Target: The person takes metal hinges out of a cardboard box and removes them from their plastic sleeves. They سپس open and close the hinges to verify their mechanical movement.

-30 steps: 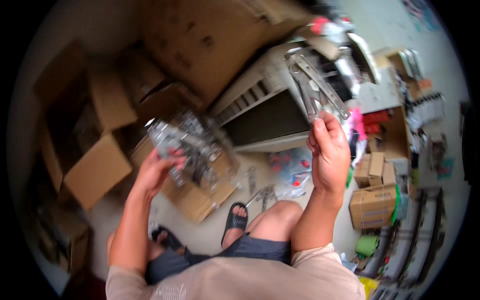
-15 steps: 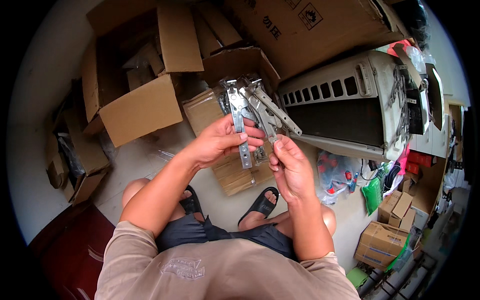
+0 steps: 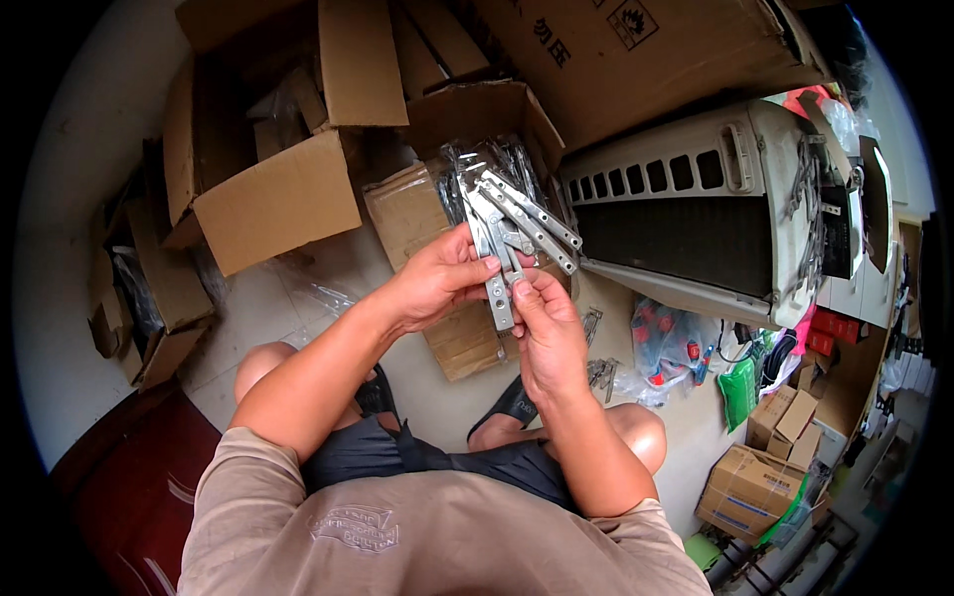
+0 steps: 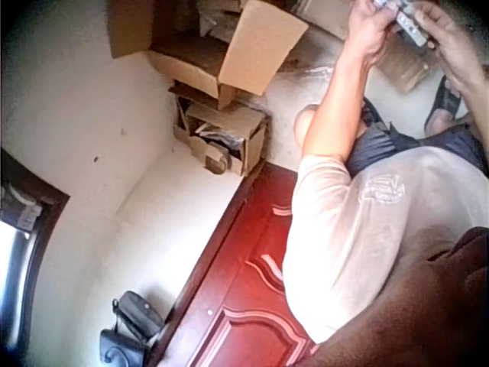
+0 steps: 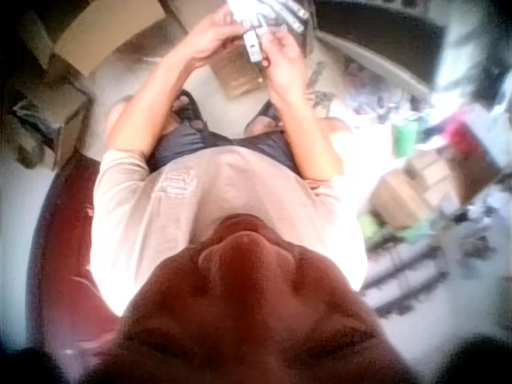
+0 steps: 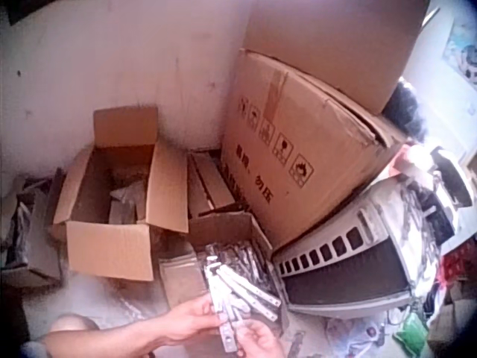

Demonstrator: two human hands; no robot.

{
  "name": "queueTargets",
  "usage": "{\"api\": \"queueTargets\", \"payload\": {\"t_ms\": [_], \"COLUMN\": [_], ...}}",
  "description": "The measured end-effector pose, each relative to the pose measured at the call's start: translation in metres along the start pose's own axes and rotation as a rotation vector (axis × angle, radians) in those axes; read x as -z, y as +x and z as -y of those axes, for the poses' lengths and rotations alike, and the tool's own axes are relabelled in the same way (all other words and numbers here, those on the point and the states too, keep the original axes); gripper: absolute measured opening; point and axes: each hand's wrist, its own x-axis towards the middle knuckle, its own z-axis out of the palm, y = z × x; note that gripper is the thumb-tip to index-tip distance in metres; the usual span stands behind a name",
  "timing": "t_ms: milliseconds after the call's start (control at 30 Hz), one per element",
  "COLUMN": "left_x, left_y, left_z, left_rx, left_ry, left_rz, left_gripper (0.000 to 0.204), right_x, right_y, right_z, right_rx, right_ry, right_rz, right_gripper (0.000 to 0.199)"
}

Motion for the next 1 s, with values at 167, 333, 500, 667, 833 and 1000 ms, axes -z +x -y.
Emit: {"api": "queueTargets", "payload": {"t_ms": [167, 333, 500, 667, 833, 1000], "left_x": [0.006, 0.004, 0.001, -0.004, -0.004, -0.005], "left_y": [-0.003, -0.006, -0.008, -0.009, -0.01, -0.012], "left_z": [0.007, 0.006, 0.0, 0.002, 0.007, 0.002], "left_rx": [0.035, 0.015, 0.003, -0.012, 0.009, -0.026], "left_ry": [-0.029, -0.023, -0.068, -0.004, -0.018, -0.041], "left_rz": [-0.018, -0.017, 0.028, 0.014, 0.004, -0.053], "left_gripper": [0.055, 0.055, 0.055, 0.055, 0.054, 0.053], "right_x": [-0.002, -0.009, -0.009, -0.009, -0.014, -0.009], "right_y": [-0.003, -0.006, -0.006, -0.011, -0.016, -0.011], "right_z": [-0.001, 0.001, 0.0, -0.005, -0.016, -0.012], "right_rx": [0.018, 0.087, 0.178, 0.286, 0.316, 0.191], "right_ry": [-0.029, -0.08, -0.121, -0.328, -0.487, -0.46], "right_rz": [0.009, -0.025, -0.015, -0.037, -0.055, -0.01], "right_gripper": [0.019, 0.022, 0.022, 0.026, 0.028, 0.027]}}
